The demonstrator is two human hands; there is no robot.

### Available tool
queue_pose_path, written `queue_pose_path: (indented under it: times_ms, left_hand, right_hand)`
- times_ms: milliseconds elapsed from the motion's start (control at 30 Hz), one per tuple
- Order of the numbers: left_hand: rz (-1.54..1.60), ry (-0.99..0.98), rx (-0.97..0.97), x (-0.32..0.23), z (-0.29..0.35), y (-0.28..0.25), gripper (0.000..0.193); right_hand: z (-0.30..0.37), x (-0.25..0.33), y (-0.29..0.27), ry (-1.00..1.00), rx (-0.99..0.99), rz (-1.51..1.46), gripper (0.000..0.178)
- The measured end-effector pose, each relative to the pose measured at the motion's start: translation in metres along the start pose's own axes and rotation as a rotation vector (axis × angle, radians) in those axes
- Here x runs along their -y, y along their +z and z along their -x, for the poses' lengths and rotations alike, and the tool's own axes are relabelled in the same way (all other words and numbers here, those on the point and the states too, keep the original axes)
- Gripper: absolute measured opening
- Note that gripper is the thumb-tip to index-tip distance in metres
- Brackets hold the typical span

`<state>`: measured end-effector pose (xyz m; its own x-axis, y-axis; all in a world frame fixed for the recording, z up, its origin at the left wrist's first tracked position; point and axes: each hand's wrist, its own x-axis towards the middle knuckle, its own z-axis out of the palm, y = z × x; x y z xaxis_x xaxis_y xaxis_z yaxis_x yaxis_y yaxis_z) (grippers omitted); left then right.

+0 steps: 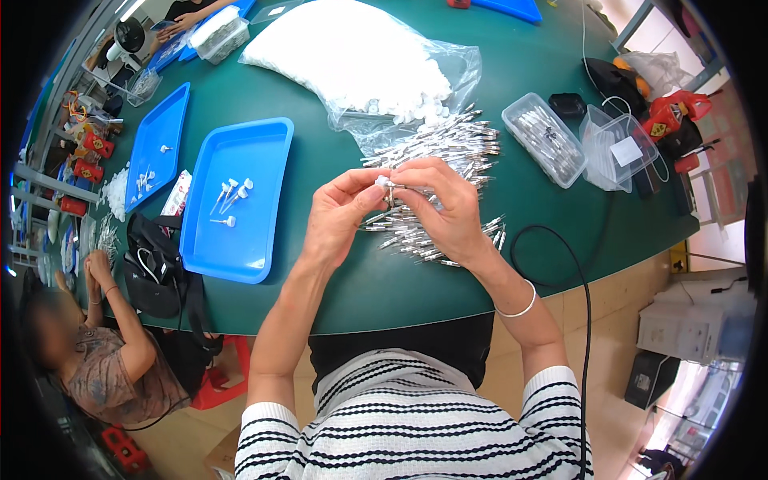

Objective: The person repeatedly picks up small white plastic caps and silver metal rods from a green table. They insert the metal rods into the plastic caps by hand and place the assembled units into a blue tray. The process is repetitive and involves handling small parts one at a time.

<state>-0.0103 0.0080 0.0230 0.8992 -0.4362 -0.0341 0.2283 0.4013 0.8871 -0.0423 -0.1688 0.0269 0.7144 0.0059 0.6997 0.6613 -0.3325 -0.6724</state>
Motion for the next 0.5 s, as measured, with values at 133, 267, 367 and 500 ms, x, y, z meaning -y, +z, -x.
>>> queue_pose_path:
  times_ms: [133, 267, 367, 500]
  left_hand:
    - [0.016, -0.043, 0.062, 0.001, -0.001, -0.008, 0.025]
    - [0.07, -0.118, 0.073, 0.003, -0.003, -0.011, 0.022]
    - [0.131, -0.145, 0.081, 0.005, -0.003, -0.011, 0.02]
    - [0.192, -0.163, 0.076, 0.008, -0.004, -0.012, 0.018]
  right_hand:
    - [-0.001, 0.001, 0.0, -0.033, -0.006, 0.007, 0.023]
    - [0.0, -0.001, 0.0, -0.046, -0.002, 0.025, 0.023]
    - [0.001, -0.002, 0.0, -0.039, -0.003, 0.024, 0.023]
    - [0.003, -0.004, 0.001, 0.019, -0.016, -0.042, 0.021]
